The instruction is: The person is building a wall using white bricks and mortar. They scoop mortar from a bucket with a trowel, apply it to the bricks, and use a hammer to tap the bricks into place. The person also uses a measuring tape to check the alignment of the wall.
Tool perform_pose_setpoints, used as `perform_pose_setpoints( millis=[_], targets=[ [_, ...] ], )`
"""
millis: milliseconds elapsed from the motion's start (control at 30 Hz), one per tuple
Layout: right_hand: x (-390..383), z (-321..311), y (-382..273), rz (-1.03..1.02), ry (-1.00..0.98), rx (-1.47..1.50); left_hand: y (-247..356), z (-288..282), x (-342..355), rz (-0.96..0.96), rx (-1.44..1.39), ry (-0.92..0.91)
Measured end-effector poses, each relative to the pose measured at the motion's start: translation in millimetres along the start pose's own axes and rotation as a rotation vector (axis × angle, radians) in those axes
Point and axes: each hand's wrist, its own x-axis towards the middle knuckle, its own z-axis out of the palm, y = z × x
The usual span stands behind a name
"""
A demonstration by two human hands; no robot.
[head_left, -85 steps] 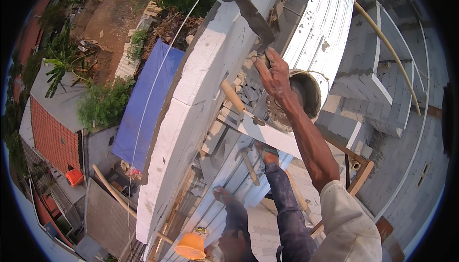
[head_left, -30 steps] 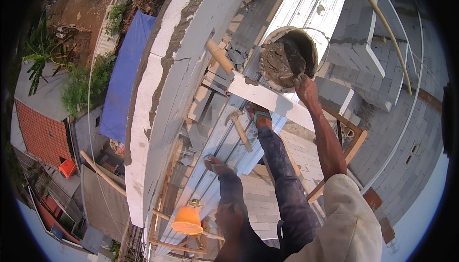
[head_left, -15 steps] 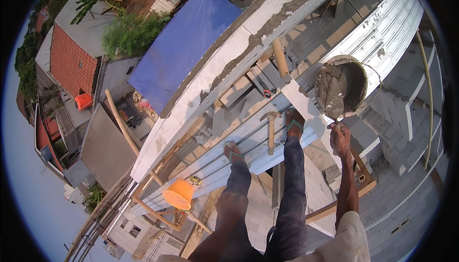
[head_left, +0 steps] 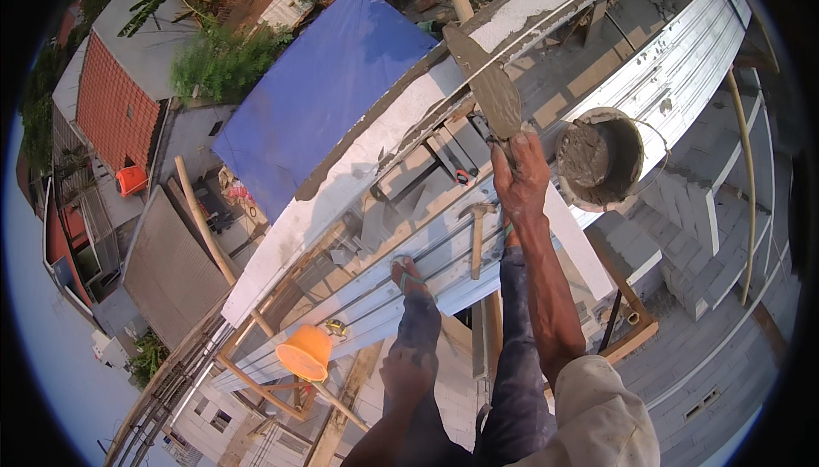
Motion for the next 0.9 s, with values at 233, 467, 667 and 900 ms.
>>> perform_pose_setpoints(
  millis=[233,467,667,900],
  targets=[
    [-98.4,-14.4,-23.9,-0.179,-0.356,-0.182,-6.4,3.7,-2.3,-0.025,-0.059,0.013],
    [-70.7,40.8,-52.4,-0.212,-0.217,-0.165,-19.2,11.6,-2.1,0.072,-0.060,0.163],
    [-136.3,19.4,-52.0,-0.261,-0.529,-0.156,-14.0,4.0,6.4,0.020,-0.006,0.077],
    [-157.4,-82.3,-9.7,0.354,-0.467,-0.112,-4.2,5.4,-0.7,0.079,0.059,0.136]
  ],
)
